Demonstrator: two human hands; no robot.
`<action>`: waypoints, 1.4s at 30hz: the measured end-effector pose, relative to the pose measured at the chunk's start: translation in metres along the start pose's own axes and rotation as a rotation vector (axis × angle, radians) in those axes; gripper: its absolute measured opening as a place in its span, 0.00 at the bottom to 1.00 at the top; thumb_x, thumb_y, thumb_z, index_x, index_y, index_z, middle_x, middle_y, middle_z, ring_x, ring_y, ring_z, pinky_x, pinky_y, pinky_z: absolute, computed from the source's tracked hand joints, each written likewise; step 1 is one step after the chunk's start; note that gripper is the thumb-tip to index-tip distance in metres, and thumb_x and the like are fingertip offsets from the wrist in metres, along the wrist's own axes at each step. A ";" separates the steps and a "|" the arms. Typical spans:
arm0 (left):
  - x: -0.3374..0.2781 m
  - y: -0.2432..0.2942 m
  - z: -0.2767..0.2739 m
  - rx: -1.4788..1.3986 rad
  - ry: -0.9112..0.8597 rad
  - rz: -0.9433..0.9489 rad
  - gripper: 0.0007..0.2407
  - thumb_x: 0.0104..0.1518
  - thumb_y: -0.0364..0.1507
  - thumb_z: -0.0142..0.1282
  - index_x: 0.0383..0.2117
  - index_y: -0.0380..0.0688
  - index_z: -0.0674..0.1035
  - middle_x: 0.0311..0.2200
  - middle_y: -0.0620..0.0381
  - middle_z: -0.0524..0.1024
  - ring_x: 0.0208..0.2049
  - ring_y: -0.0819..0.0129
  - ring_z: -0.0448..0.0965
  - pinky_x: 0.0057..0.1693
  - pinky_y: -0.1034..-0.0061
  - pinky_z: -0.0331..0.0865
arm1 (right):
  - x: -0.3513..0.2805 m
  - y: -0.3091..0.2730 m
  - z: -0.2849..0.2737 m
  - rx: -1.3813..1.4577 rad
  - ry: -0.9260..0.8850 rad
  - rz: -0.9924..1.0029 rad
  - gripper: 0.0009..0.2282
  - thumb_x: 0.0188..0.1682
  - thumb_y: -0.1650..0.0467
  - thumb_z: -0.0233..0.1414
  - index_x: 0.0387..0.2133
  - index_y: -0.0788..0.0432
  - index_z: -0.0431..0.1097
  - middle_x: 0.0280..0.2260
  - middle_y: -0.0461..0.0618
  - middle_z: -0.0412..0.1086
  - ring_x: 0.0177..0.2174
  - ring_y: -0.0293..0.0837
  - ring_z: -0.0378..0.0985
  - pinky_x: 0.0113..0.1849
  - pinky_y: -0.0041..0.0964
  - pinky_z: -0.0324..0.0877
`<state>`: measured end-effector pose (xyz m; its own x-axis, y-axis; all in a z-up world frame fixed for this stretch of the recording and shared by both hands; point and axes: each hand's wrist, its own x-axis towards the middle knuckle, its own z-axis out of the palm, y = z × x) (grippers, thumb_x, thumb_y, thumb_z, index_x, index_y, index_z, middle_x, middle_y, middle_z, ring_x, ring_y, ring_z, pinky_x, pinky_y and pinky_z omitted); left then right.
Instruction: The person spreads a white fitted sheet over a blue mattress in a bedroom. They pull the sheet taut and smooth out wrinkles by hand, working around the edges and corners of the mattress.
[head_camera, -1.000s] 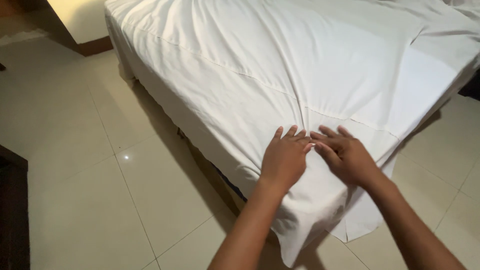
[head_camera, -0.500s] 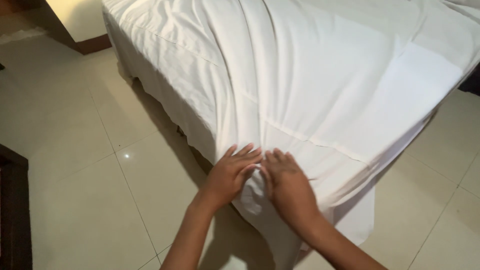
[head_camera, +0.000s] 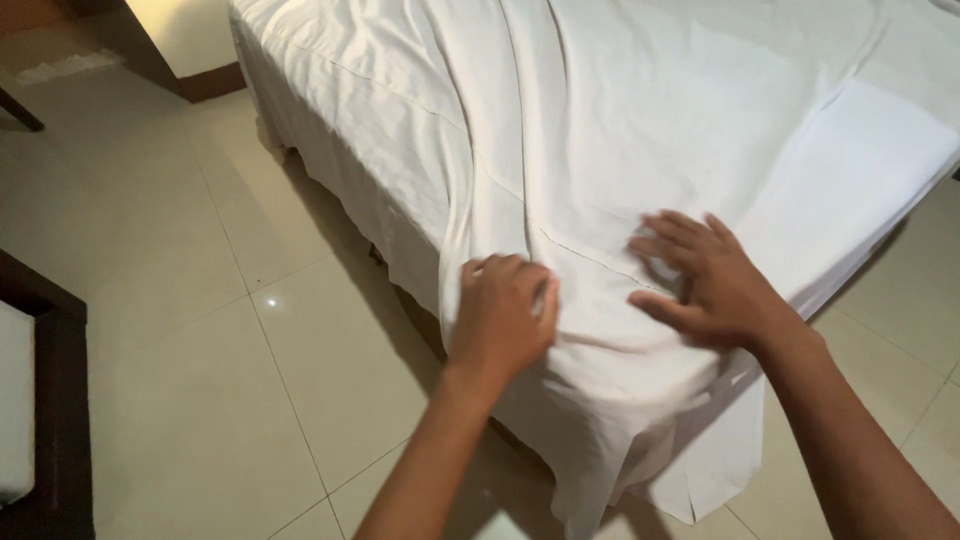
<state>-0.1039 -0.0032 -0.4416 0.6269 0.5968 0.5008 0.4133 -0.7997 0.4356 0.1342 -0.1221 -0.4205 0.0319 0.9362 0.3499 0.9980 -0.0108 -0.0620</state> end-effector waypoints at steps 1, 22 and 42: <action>0.004 0.008 0.006 -0.001 0.002 0.000 0.11 0.61 0.35 0.50 0.36 0.45 0.83 0.40 0.51 0.82 0.49 0.58 0.78 0.65 0.56 0.62 | -0.003 0.006 0.008 -0.002 0.000 -0.001 0.29 0.44 0.53 0.53 0.59 0.51 0.67 0.64 0.55 0.57 0.65 0.54 0.50 0.61 0.61 0.40; -0.012 0.012 0.062 -0.029 -0.109 0.180 0.18 0.67 0.35 0.41 0.61 0.46 0.73 0.63 0.62 0.69 0.70 0.58 0.55 0.71 0.45 0.41 | -0.028 -0.012 0.026 0.194 -0.092 0.032 0.19 0.56 0.61 0.41 0.54 0.53 0.73 0.59 0.45 0.69 0.65 0.49 0.56 0.64 0.49 0.48; -0.080 -0.038 0.002 -0.236 -0.144 0.144 0.17 0.67 0.33 0.43 0.59 0.48 0.76 0.63 0.62 0.73 0.70 0.63 0.61 0.72 0.48 0.39 | -0.061 -0.123 0.051 0.281 0.110 -0.022 0.16 0.52 0.68 0.49 0.53 0.57 0.72 0.58 0.50 0.70 0.62 0.53 0.64 0.62 0.51 0.53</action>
<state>-0.1681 -0.0205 -0.4996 0.7620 0.4499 0.4658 0.1594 -0.8275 0.5383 0.0069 -0.1594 -0.4821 0.0318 0.8915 0.4519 0.9450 0.1204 -0.3041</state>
